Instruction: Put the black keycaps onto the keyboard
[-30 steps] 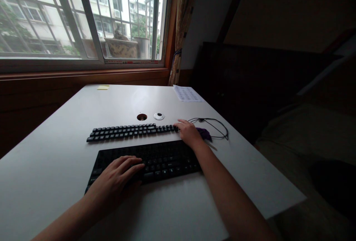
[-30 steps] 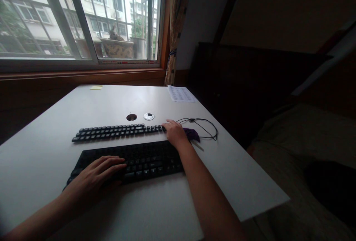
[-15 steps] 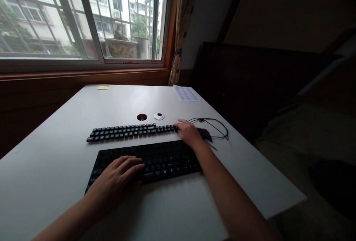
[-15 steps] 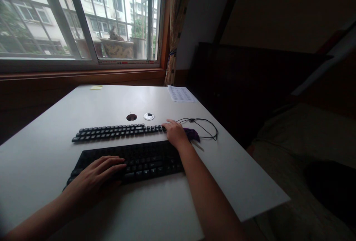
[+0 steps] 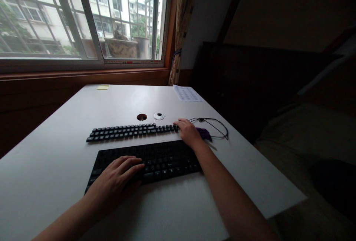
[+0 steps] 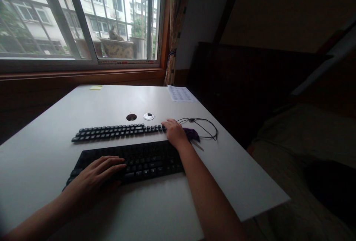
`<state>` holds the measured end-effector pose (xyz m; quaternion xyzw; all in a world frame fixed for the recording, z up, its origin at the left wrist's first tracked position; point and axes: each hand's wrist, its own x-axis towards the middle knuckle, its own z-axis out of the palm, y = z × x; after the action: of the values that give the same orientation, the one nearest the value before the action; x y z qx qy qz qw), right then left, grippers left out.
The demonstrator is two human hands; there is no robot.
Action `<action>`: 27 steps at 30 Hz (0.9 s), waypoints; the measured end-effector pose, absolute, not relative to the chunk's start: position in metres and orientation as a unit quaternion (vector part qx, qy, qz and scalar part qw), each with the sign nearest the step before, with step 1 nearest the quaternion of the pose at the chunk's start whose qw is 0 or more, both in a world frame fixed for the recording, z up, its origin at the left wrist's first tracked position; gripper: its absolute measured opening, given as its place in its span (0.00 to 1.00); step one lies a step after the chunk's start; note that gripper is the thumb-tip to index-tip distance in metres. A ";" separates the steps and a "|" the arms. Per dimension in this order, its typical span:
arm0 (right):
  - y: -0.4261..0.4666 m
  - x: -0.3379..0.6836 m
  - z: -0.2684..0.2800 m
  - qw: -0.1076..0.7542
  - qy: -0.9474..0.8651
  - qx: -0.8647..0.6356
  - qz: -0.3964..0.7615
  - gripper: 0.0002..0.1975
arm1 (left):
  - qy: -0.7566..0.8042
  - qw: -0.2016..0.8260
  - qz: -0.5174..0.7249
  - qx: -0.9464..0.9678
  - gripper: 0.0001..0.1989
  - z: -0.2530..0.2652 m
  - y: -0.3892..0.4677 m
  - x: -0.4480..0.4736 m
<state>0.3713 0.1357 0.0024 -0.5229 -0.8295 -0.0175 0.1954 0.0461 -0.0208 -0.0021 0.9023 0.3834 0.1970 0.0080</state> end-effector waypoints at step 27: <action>0.129 0.362 0.005 0.152 -0.855 -0.494 -0.057 0.22 | 0.386 0.009 0.198 0.901 0.19 0.002 -0.022 0.049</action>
<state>0.3617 0.1290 0.0046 -0.4935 -0.8545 -0.0566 0.1517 0.0489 -0.0224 0.0018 0.9009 0.3860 0.1980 0.0094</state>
